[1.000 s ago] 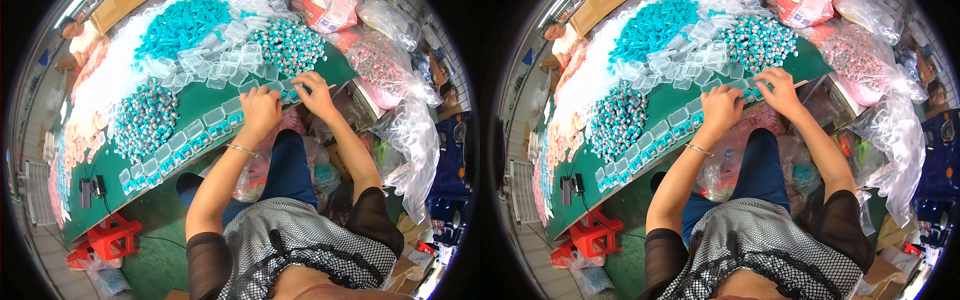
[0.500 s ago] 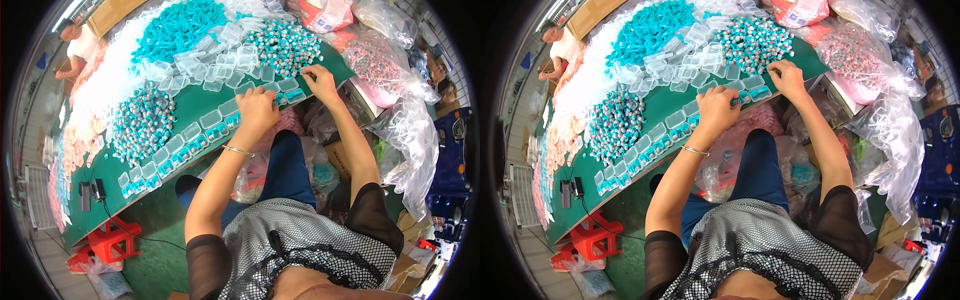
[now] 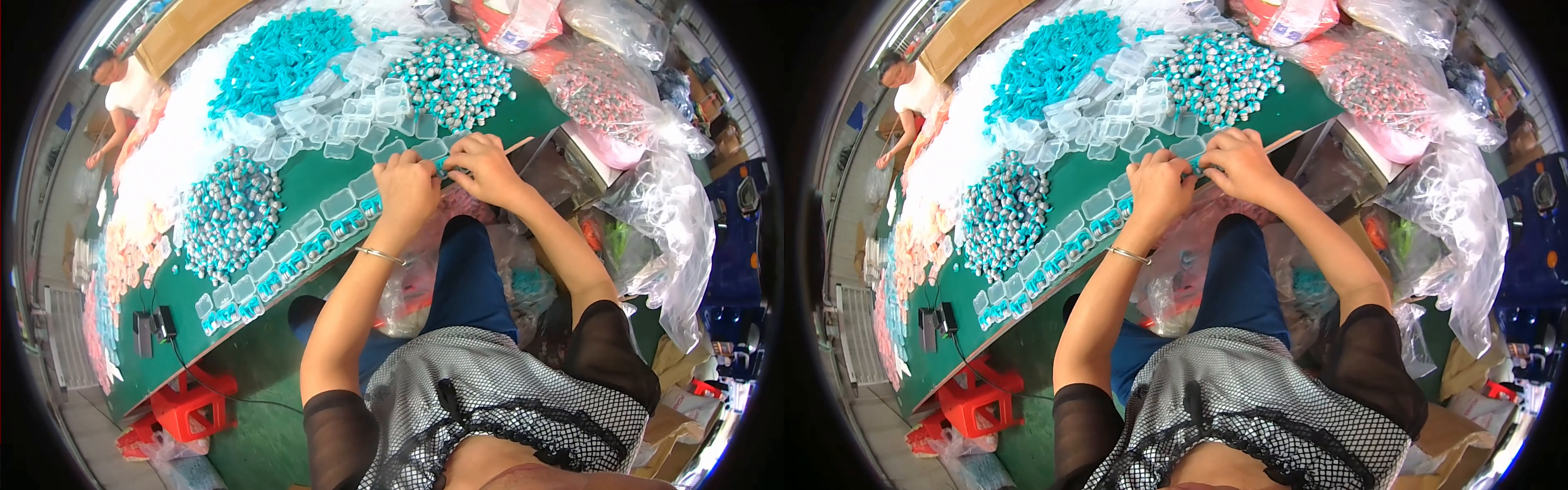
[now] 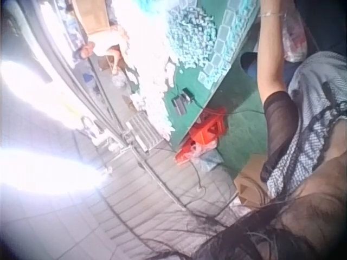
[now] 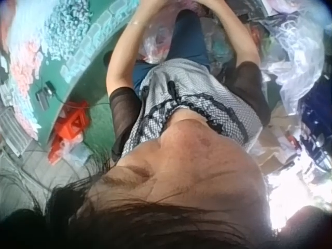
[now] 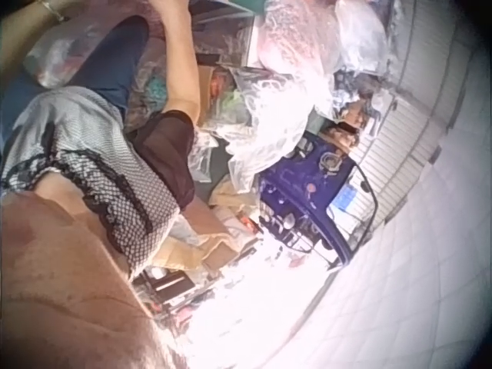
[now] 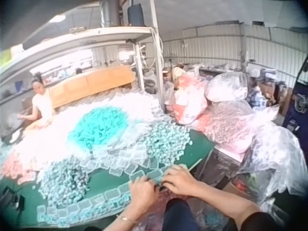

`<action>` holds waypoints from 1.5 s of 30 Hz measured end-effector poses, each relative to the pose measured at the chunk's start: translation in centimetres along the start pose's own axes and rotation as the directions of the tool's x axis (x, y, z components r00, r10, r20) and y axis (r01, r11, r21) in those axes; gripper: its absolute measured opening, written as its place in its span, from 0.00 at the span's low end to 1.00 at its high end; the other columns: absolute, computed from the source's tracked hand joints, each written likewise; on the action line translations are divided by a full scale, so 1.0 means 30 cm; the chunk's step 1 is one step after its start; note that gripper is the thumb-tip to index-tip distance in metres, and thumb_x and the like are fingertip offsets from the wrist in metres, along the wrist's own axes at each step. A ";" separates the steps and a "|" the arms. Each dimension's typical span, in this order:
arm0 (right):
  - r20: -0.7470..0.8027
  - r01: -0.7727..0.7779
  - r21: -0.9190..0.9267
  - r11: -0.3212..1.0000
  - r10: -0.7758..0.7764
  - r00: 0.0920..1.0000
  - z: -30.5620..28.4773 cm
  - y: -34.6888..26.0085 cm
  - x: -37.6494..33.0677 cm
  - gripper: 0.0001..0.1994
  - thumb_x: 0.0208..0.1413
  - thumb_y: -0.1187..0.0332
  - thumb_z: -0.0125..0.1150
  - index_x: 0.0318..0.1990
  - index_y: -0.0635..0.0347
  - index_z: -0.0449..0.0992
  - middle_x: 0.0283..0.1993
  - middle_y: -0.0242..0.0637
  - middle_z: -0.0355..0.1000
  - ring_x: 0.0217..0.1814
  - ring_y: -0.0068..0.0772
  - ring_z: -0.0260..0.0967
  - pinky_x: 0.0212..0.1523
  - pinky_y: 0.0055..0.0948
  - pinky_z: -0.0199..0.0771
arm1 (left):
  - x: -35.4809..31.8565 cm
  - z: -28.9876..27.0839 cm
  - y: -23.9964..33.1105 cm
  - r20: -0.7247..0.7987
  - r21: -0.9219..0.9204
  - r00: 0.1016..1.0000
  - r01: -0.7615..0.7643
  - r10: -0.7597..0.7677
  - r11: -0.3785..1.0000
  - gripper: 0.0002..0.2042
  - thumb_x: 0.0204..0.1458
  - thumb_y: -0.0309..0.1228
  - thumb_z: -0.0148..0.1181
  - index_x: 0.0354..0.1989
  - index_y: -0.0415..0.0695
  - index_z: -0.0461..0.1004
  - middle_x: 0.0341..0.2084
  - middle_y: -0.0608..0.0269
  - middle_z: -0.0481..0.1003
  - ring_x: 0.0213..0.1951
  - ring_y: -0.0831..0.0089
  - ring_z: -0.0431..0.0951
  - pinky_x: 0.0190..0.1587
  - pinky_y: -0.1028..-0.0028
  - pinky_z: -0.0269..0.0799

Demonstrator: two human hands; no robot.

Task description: Sorting small blue and white capped objects into plastic containers.

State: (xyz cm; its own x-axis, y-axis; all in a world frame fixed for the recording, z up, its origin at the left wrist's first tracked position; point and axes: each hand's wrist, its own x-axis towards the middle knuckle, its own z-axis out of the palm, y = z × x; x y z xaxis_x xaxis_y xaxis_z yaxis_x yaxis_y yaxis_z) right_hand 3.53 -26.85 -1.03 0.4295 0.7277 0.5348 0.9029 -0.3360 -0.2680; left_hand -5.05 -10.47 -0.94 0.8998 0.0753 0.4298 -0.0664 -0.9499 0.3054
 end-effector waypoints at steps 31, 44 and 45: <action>-0.119 -0.118 -0.013 0.993 0.116 0.986 0.038 0.011 -0.012 0.04 0.45 0.68 0.64 0.29 0.52 0.76 0.41 0.28 0.69 0.50 0.36 0.64 0.50 0.40 0.58 | -0.004 0.004 -0.006 -0.023 0.011 1.000 -0.019 0.019 1.000 0.06 0.37 0.32 0.67 0.25 0.49 0.79 0.30 0.64 0.74 0.37 0.63 0.73 0.38 0.61 0.59; -0.179 -0.207 0.000 0.978 0.204 0.962 0.071 0.002 -0.002 0.05 0.41 0.68 0.64 0.26 0.52 0.74 0.41 0.27 0.68 0.51 0.34 0.62 0.49 0.41 0.57 | 0.002 0.008 -0.006 -0.026 0.029 0.999 -0.023 0.024 0.999 0.04 0.38 0.32 0.65 0.24 0.49 0.79 0.29 0.64 0.73 0.36 0.63 0.73 0.37 0.61 0.59; -0.162 -0.181 -0.056 0.982 0.170 0.972 0.059 -0.006 0.002 0.04 0.41 0.69 0.64 0.26 0.52 0.74 0.41 0.27 0.68 0.51 0.34 0.62 0.49 0.41 0.56 | 0.000 0.008 -0.008 -0.027 0.031 0.999 -0.020 0.021 0.999 0.04 0.38 0.32 0.65 0.24 0.49 0.79 0.28 0.65 0.73 0.36 0.63 0.73 0.37 0.61 0.59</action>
State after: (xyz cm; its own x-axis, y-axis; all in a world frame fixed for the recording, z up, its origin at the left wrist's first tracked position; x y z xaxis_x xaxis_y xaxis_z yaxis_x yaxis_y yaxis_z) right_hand 3.37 -25.69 -2.38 0.5733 0.5536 0.6041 0.8098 -0.4951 -0.3147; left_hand -4.92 -10.32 -1.20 0.8863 0.0639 0.4586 -0.0709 -0.9600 0.2707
